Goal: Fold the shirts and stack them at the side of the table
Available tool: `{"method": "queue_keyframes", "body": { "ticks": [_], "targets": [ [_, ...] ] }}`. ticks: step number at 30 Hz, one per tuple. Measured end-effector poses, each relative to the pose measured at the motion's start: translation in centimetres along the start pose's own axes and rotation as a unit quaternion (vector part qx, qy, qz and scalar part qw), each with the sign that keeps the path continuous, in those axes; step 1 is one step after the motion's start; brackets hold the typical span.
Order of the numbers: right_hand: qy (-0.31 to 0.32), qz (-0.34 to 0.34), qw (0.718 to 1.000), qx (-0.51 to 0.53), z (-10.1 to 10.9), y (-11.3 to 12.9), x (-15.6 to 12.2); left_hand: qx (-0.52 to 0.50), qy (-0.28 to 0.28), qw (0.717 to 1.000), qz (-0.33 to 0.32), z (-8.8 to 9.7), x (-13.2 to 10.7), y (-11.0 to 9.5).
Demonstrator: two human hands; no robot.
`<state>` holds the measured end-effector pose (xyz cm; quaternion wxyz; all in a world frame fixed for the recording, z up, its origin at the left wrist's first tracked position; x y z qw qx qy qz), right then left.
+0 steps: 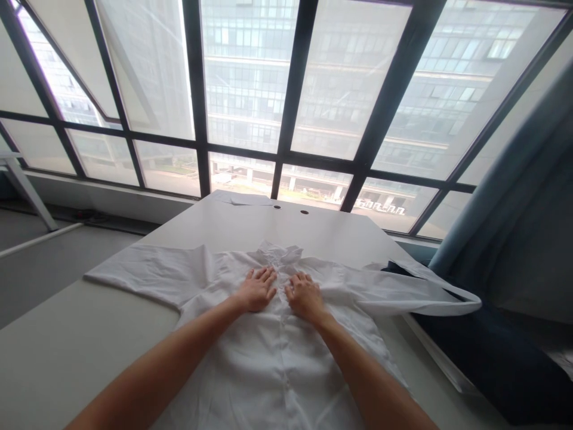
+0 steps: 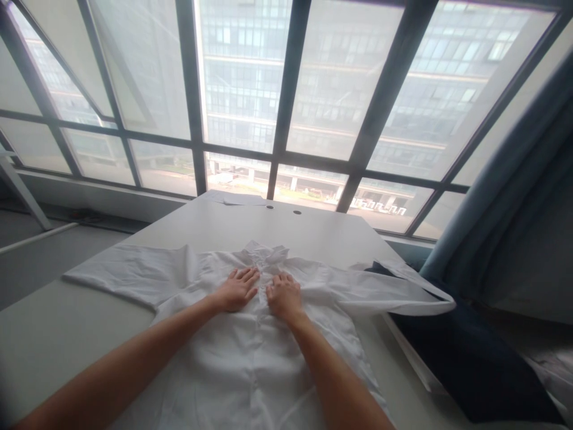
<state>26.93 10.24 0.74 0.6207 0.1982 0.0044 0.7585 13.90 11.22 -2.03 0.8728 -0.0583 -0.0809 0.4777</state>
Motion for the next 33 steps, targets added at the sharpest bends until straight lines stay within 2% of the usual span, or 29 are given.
{"method": "queue_keyframes", "body": {
  "ticks": [2, 6, 10, 12, 14, 16, 18, 21, 24, 26, 29, 31, 33],
  "targets": [
    [0.008, -0.014, 1.000, 0.016, 0.5, -0.4, 1.2, -0.002, -0.001, 1.000, -0.005, 0.2, -0.7, -0.2],
    [-0.059, -0.018, 0.997, 0.049, 2.3, -1.0, 5.4, -0.009, -0.036, 0.999, 0.005, 0.9, -1.2, -0.3],
    [-0.017, -0.019, 0.997, 0.067, 1.2, -1.1, 8.0, -0.080, -0.080, 0.994, 0.004, 1.3, -1.0, 0.2],
    [-0.026, -0.014, 0.996, 0.085, 1.1, -1.0, 7.5, -0.160, -0.132, 0.978, 0.026, 2.1, -0.9, 1.4],
    [-0.083, 0.017, 0.990, 0.113, 2.1, -0.5, 6.2, -0.253, -0.181, 0.946, 0.089, 2.9, -0.5, 3.5],
    [-0.134, 0.075, 0.977, 0.145, 3.2, 0.3, 4.5, -0.322, -0.193, 0.911, 0.169, 3.4, 0.3, 5.7],
    [-0.152, 0.134, 0.963, 0.177, 4.0, 1.2, 3.0, -0.351, -0.179, 0.892, 0.223, 4.0, 1.5, 7.0],
    [-0.135, 0.190, 0.947, 0.220, 4.5, 2.2, 1.7, -0.299, -0.177, 0.909, 0.229, 6.1, 3.8, 7.1],
    [-0.113, 0.202, 0.943, 0.240, 4.5, 2.5, 1.4, -0.208, -0.160, 0.941, 0.212, 7.7, 5.8, 5.9],
    [-0.102, 0.186, 0.947, 0.242, 4.0, 2.4, 1.4, -0.181, -0.127, 0.954, 0.204, 7.7, 6.8, 5.2],
    [-0.083, 0.147, 0.956, 0.240, 2.9, 1.7, 1.7, -0.167, -0.098, 0.956, 0.223, 7.2, 7.2, 4.9],
    [-0.078, 0.108, 0.963, 0.236, 2.1, 1.0, 2.0, -0.157, -0.100, 0.950, 0.251, 6.9, 6.7, 5.2],
    [-0.098, 0.048, 0.967, 0.229, 1.9, -0.3, 2.3, -0.148, -0.115, 0.944, 0.270, 6.8, 5.9, 5.5]
  ]
}}
Point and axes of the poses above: each hand's wrist, its own x-axis towards the middle knuckle, its own z-axis out of the back of the hand, y = z × x, the point moved 8 cm from there along x, towards the middle knuckle, and after that the axes turned 3 degrees about x, right-handed, at the moved point
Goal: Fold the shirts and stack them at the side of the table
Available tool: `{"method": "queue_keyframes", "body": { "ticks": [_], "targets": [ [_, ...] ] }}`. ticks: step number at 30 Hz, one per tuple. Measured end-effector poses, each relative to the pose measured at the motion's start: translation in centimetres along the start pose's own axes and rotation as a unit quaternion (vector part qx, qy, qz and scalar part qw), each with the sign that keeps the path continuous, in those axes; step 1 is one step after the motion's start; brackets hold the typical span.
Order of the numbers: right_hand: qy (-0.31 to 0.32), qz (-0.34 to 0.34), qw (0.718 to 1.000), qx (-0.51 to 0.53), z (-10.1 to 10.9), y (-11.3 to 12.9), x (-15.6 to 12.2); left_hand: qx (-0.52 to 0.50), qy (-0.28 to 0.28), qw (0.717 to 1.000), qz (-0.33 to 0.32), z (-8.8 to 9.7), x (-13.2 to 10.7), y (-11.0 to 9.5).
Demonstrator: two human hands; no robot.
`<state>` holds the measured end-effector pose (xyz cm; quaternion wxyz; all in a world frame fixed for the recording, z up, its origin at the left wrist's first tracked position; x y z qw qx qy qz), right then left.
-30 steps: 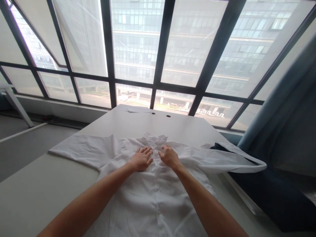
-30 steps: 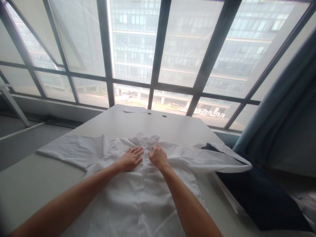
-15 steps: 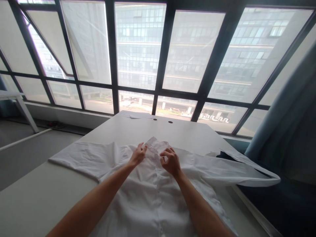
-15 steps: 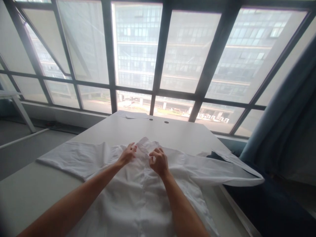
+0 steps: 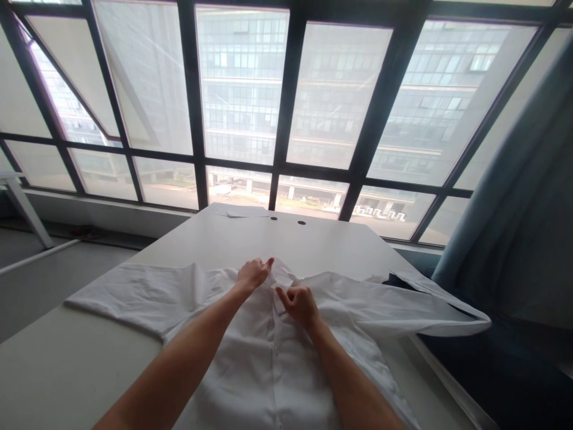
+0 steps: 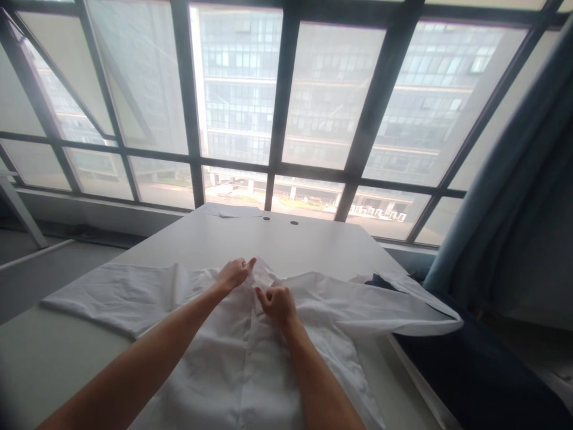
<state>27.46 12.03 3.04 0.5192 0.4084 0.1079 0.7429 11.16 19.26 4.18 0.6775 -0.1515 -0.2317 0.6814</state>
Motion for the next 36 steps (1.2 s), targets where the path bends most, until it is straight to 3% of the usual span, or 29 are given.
{"method": "queue_keyframes", "body": {
  "ticks": [4, 7, 10, 14, 19, 23, 28, 32, 36],
  "targets": [
    [-0.094, -0.121, 0.987, -0.055, 1.8, -2.9, 0.1, -0.021, -0.040, 0.999, -0.003, 0.5, -1.7, 1.9],
    [-0.147, -0.160, 0.974, -0.061, 2.9, -4.7, 0.0, -0.076, -0.072, 0.994, -0.025, 0.8, -3.0, 3.5],
    [-0.161, -0.120, 0.978, -0.052, 3.1, -5.2, 0.3, -0.136, -0.090, 0.985, -0.054, 0.9, -3.9, 4.7],
    [-0.102, -0.059, 0.990, -0.083, 2.4, -4.4, 0.7, -0.156, -0.110, 0.978, -0.078, 1.1, -4.1, 5.2],
    [-0.089, -0.028, 0.994, -0.058, 2.6, -3.6, 0.7, -0.234, -0.139, 0.958, -0.087, 1.3, -4.2, 5.3],
    [-0.092, -0.001, 0.996, -0.002, 2.9, -3.5, 1.0, -0.389, -0.093, 0.915, -0.058, 0.5, -3.9, 5.7],
    [-0.109, -0.070, 0.988, 0.082, 3.2, -4.8, 1.3, -0.559, -0.003, 0.829, -0.008, -0.4, -3.9, 5.4],
    [-0.110, -0.080, 0.982, 0.131, 3.6, -5.4, 1.5, -0.635, 0.085, 0.768, 0.010, -0.7, -4.2, 4.8],
    [-0.103, -0.112, 0.974, 0.168, 4.0, -7.0, 1.6, -0.670, 0.155, 0.726, 0.011, -1.2, -4.7, 4.1]
  ]
}}
Point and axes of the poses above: each hand's wrist, its own x-axis towards the middle knuckle, its own z-axis out of the back of the hand, y = z × x, the point moved 8 cm from there along x, towards the middle knuckle, and after that the axes turned 3 degrees about x, right-handed, at the moved point
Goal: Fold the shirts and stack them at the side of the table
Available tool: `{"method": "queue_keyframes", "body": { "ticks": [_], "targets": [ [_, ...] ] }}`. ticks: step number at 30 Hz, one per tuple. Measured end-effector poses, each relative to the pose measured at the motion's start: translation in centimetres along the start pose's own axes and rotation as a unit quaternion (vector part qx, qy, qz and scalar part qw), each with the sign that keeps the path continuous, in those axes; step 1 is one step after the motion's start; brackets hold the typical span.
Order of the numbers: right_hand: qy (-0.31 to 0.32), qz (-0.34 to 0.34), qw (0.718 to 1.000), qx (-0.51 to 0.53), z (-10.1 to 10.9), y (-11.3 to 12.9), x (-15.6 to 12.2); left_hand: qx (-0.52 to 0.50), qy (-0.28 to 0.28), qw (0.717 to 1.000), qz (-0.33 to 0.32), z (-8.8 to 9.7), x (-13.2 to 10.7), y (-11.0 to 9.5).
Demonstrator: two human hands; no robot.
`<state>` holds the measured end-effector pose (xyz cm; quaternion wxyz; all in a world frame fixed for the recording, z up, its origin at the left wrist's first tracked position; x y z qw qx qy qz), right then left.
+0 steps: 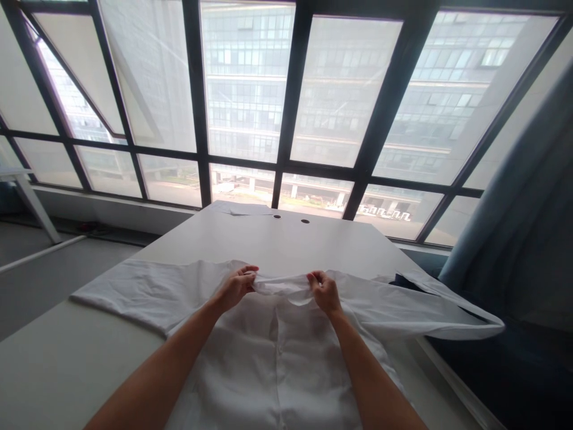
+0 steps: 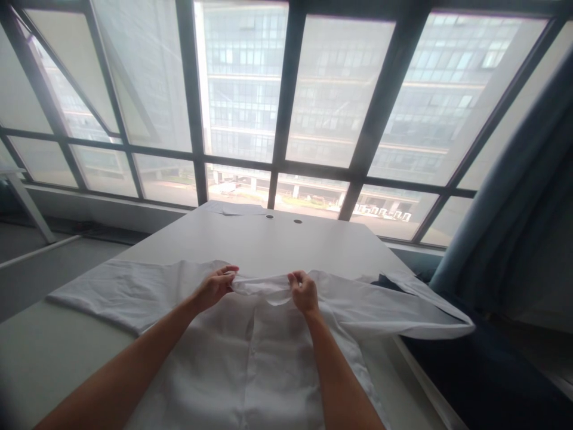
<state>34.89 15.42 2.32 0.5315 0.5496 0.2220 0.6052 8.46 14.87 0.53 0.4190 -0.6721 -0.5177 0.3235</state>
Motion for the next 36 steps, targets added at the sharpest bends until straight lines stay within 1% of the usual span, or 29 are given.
{"method": "queue_keyframes", "body": {
  "ticks": [4, 6, 8, 12, 14, 16, 18, 21, 22, 24, 25, 26, 28, 29, 30, 31, 32, 33, 34, 35, 36],
  "targets": [
    [0.000, -0.076, 0.996, 0.056, 0.5, -1.7, 0.2, -0.020, 0.032, 0.999, 0.003, -1.2, -0.3, 0.1],
    [0.007, -0.119, 0.988, 0.099, 0.5, -2.3, 0.1, 0.000, 0.041, 0.999, -0.008, -1.6, -0.5, 0.0],
    [0.009, -0.156, 0.975, 0.159, 0.3, -2.8, -0.1, 0.042, 0.046, 0.998, -0.016, -1.6, -0.5, 0.0],
    [0.002, -0.199, 0.938, 0.283, -0.1, -3.4, -0.3, 0.159, 0.041, 0.986, -0.018, -0.7, -0.4, 0.3],
    [0.008, -0.209, 0.925, 0.317, -0.4, -3.5, -0.4, 0.226, 0.031, 0.974, -0.010, -0.1, -0.2, 0.6],
    [0.020, -0.220, 0.910, 0.351, -0.6, -3.5, -0.5, 0.267, 0.015, 0.964, 0.010, 0.5, 0.0, 0.8],
    [0.037, -0.232, 0.890, 0.391, -0.9, -3.4, -0.6, 0.253, 0.013, 0.966, 0.040, 0.6, 0.0, 1.2],
    [0.063, -0.236, 0.868, 0.433, -1.2, -3.1, -0.7, 0.163, 0.037, 0.983, 0.080, 0.0, -0.3, 1.6],
    [0.066, -0.234, 0.865, 0.440, -1.2, -3.1, -0.7, 0.127, 0.042, 0.988, 0.076, -0.3, -0.4, 1.5],
    [0.062, -0.227, 0.868, 0.436, -1.1, -3.3, -0.6, 0.056, 0.045, 0.997, 0.041, -0.8, -0.5, 0.9],
    [0.055, -0.222, 0.878, 0.421, -1.0, -3.5, -0.5, 0.024, 0.043, 0.999, 0.016, -1.0, -0.5, 0.5],
    [0.040, -0.212, 0.897, 0.387, -0.7, -3.7, -0.3, -0.001, 0.042, 0.999, -0.007, -1.1, -0.5, 0.2],
    [-0.014, -0.189, 0.939, 0.288, 0.2, -3.8, -0.2, -0.031, 0.040, 0.998, -0.036, -1.4, -0.5, 0.0],
    [-0.051, -0.172, 0.955, 0.235, 0.7, -3.4, -0.2, -0.034, 0.040, 0.998, -0.043, -1.6, -0.5, 0.0],
    [-0.089, -0.142, 0.969, 0.182, 1.3, -2.5, -0.3, -0.031, 0.041, 0.998, -0.049, -1.8, -0.5, 0.1],
    [-0.116, -0.096, 0.980, 0.129, 1.6, -1.1, -0.5, -0.022, 0.041, 0.997, -0.055, -1.9, -0.5, 0.1],
    [-0.122, -0.039, 0.988, 0.081, 1.6, 0.8, -0.8, -0.010, 0.042, 0.997, -0.063, -2.1, -0.4, 0.1],
    [-0.104, 0.024, 0.994, 0.034, 0.9, 2.9, -1.1, 0.008, 0.045, 0.996, -0.073, -2.3, -0.4, 0.1],
    [-0.066, 0.087, 0.994, -0.015, -0.1, 5.0, -1.6, 0.027, 0.049, 0.995, -0.083, -2.4, -0.4, 0.0],
    [-0.012, 0.137, 0.989, -0.055, -1.5, 6.7, -2.2, 0.048, 0.054, 0.993, -0.093, -2.6, -0.5, -0.1],
    [0.046, 0.164, 0.982, -0.082, -3.0, 7.8, -2.8, 0.069, 0.059, 0.991, -0.102, -2.8, -0.5, -0.2]
  ]
}}
Point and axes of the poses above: each hand's wrist, its own x-axis towards the middle knuckle, its own z-axis out of the back of the hand, y = z × x, the point moved 8 cm from there along x, towards the middle knuckle, and after that the axes turned 3 degrees about x, right-handed, at the moved point
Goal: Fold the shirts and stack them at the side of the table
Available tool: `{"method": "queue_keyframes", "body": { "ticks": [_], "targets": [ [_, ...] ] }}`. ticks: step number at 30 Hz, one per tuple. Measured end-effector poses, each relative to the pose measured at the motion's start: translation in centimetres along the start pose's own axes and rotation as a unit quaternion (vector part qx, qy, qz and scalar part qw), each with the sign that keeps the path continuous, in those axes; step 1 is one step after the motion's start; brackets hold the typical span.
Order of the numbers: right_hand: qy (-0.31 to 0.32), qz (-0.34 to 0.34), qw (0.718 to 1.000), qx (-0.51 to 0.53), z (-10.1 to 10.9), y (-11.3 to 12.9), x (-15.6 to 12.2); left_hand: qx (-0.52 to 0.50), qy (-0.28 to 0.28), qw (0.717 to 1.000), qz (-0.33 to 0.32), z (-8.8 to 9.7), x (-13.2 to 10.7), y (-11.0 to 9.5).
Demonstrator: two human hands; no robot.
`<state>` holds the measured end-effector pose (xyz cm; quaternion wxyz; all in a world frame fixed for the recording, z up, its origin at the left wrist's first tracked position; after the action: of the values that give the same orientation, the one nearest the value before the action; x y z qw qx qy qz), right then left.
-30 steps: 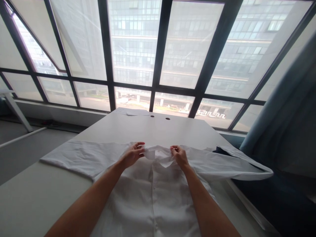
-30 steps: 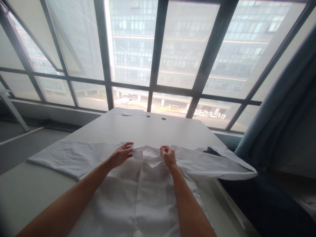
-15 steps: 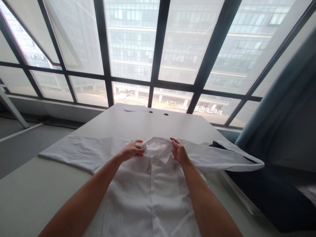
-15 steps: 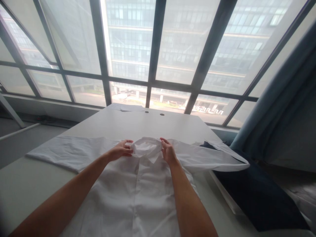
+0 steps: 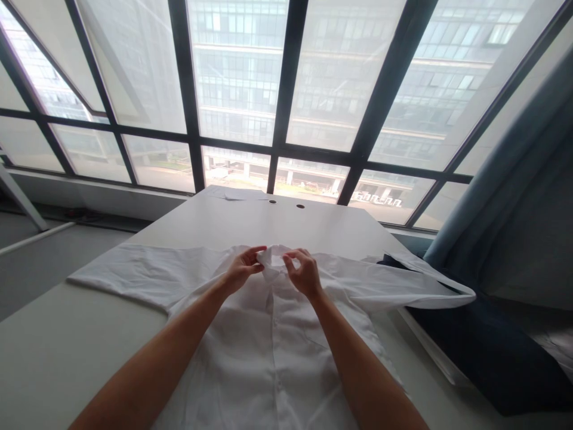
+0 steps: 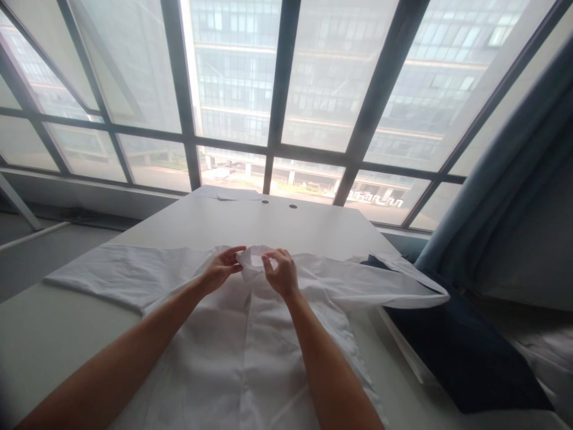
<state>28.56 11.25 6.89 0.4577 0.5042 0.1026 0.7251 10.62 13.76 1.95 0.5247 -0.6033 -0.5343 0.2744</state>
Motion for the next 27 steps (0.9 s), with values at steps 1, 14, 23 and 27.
{"method": "queue_keyframes", "body": {
  "ticks": [1, 14, 23, 27],
  "targets": [
    [0.053, 0.016, 0.998, -0.015, -1.2, 1.0, -0.2, 0.023, 0.005, 1.000, -0.006, -0.1, 0.0, -0.1],
    [0.136, 0.036, 0.979, -0.146, -3.8, 1.4, -1.6, 0.614, -0.024, 0.738, -0.277, -2.4, -1.9, -5.0],
    [0.142, 0.057, 0.976, -0.156, -3.6, 1.6, -1.7, 0.685, 0.019, 0.669, -0.288, -2.8, -1.8, -4.9],
    [0.168, 0.065, 0.967, -0.181, -4.0, 1.4, -1.8, 0.699, 0.000, 0.653, -0.292, -2.7, -1.9, -5.2]
  ]
}}
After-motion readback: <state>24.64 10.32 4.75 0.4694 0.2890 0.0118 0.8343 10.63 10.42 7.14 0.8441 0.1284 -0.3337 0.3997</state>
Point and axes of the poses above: each hand's wrist, its own x-axis towards the middle knuckle, its own z-axis out of the back of the hand, y = z × x, the point moved 8 cm from there along x, towards the middle knuckle, and after that the axes turned 3 degrees about x, right-handed, at the moved point
